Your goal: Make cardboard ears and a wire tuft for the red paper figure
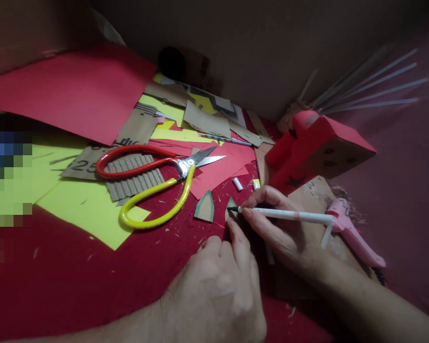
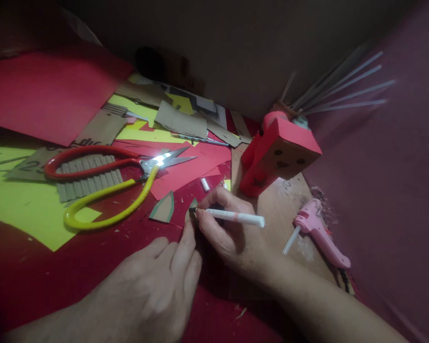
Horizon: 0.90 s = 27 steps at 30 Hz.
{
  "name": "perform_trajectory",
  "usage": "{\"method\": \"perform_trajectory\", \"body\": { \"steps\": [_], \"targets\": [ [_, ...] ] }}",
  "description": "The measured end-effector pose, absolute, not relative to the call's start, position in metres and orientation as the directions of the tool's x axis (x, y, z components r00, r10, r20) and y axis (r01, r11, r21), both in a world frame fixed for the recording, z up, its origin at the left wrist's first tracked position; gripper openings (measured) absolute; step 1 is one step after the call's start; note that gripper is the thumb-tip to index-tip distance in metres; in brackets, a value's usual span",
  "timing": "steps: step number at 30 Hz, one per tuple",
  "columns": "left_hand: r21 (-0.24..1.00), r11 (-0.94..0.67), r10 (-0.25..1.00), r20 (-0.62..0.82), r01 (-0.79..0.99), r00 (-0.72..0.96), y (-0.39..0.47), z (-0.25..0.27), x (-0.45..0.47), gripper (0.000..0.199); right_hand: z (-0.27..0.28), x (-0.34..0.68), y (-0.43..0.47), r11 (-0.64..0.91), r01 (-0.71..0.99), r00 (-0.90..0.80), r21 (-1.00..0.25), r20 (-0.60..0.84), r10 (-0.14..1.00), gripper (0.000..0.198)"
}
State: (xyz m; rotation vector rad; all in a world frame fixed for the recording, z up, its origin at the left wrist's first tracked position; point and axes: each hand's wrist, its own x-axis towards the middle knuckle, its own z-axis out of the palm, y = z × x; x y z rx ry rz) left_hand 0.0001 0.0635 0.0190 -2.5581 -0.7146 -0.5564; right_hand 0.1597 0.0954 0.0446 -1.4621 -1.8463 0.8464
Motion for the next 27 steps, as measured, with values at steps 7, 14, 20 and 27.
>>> {"method": "perform_trajectory", "body": {
  "steps": [7, 14, 20, 27],
  "targets": [
    [-0.276, -0.779, 0.384, 0.501, 0.564, 0.776, 0.0620, 0.0178, 0.0011, 0.034, 0.0419, 0.1616, 0.0950, 0.150, 0.514, -0.230, -0.844, 0.033, 0.973, 0.010],
    [-0.280, -0.788, 0.377, 0.484, 0.548, 0.790, 0.0618, 0.0195, -0.0001, 0.035, 0.0415, 0.1610, 0.0947, 0.175, 0.546, -0.210, -0.819, 0.068, 0.975, 0.006],
    [-0.269, -0.788, 0.380, 0.494, 0.554, 0.782, 0.0617, 0.0172, 0.0007, 0.034, 0.0444, 0.1636, 0.0951, 0.186, 0.487, -0.289, -0.854, 0.043, 0.956, 0.004],
    [-0.295, -0.791, 0.372, 0.463, 0.536, 0.804, 0.0627, 0.0200, 0.0002, 0.035, 0.0457, 0.1596, 0.0951, 0.140, 0.505, -0.165, -0.851, 0.064, 0.984, 0.003]
  ]
}}
